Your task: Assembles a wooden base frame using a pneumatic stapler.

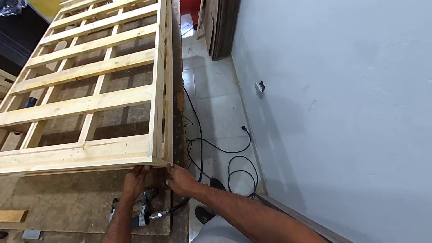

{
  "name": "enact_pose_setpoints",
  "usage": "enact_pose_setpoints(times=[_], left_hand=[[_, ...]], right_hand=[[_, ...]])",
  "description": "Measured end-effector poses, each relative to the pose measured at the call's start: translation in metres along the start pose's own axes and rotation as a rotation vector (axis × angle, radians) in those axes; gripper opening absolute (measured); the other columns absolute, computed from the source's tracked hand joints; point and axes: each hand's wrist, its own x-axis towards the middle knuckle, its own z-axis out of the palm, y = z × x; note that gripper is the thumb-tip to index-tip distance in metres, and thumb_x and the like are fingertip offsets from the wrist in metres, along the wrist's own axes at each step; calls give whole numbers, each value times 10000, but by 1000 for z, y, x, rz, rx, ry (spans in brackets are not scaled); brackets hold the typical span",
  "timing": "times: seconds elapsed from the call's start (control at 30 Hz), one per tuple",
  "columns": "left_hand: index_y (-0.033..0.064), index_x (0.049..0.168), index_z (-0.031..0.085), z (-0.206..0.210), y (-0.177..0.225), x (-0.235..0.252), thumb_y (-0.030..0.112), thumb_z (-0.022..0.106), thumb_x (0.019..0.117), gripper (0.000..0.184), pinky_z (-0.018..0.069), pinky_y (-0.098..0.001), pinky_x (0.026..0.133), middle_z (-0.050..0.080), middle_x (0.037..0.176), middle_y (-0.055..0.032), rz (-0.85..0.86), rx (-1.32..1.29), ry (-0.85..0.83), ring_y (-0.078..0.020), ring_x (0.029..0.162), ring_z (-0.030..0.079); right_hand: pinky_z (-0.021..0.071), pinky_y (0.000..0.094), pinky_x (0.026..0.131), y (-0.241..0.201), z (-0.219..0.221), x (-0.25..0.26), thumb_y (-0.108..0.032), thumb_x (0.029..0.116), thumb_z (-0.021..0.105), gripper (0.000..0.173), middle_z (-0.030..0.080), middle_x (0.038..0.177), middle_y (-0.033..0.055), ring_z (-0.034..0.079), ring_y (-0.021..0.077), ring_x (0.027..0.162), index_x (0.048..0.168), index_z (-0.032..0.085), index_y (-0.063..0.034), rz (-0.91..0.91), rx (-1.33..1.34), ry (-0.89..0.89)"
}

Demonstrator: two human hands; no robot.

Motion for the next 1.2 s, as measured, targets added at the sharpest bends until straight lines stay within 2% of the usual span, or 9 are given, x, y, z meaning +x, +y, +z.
enact_pose_setpoints(times=[0.2,0.3,0.43,0.57,0.67,0.8,0.93,1.03,1.2], left_hand=[[94,1211,697,-12,9,-9,279,580,1056,269,570,-488,981,751,1117,-72,-22,169,-59,-206,1051,722],[152,1378,637,-22,7,-22,285,618,1037,367,570,-487,986,741,1188,-61,-37,221,-39,-201,1070,720],[144,1348,657,-31,17,-53,229,618,1035,326,569,-458,978,732,1215,-38,0,310,31,-172,1083,710],[85,1229,717,-36,35,-83,216,650,997,274,589,-436,954,736,1153,-69,402,440,131,-195,1076,708],[90,1188,739,-41,67,-89,291,647,976,306,542,-485,1021,718,1214,-85,683,579,171,-282,1211,652],[110,1171,747,-48,101,-83,315,641,978,301,541,-457,1026,700,1254,-74,830,652,153,-255,1247,628],[131,1065,734,-45,91,-70,278,661,973,187,630,-295,816,729,1049,27,635,456,152,-74,930,710],[115,1032,718,-28,59,-60,232,674,955,147,598,-274,668,726,892,23,301,281,161,-74,743,690],[96,1329,637,-9,6,-33,149,698,968,370,606,-409,895,701,1247,-59,6,169,99,-164,1020,716]], right_hand=[[456,501,1116,18,8,-9,-283,1033,552,608,544,1483,134,562,280,1330,1598,371,-149,31,108,78],[461,485,1114,20,21,-17,-292,1046,522,516,572,1445,135,570,276,1320,1529,476,-115,58,60,79],[442,497,1126,3,58,-24,-228,1053,512,394,597,1394,178,540,334,1343,1406,587,-71,-217,-167,-37],[443,521,1114,-6,111,-10,-142,1019,537,368,635,1312,197,578,373,1281,1365,577,-23,-596,-374,-1],[449,554,1073,-16,139,2,-84,1005,542,394,589,1334,234,559,411,1262,1387,524,14,-585,-493,-35],[548,499,906,-13,170,11,-101,991,565,343,642,1218,180,636,359,1112,1323,578,-18,-607,-489,243],[453,554,1065,-22,167,5,-41,989,554,443,548,1402,232,529,409,1300,1424,502,30,-513,-425,28],[339,576,1179,-24,161,5,-15,1013,498,425,464,1497,252,428,415,1417,1431,467,56,-492,-496,-143],[516,562,978,-12,116,-15,-228,1024,548,282,704,1144,193,664,376,1125,1167,694,-33,-352,-77,209]])
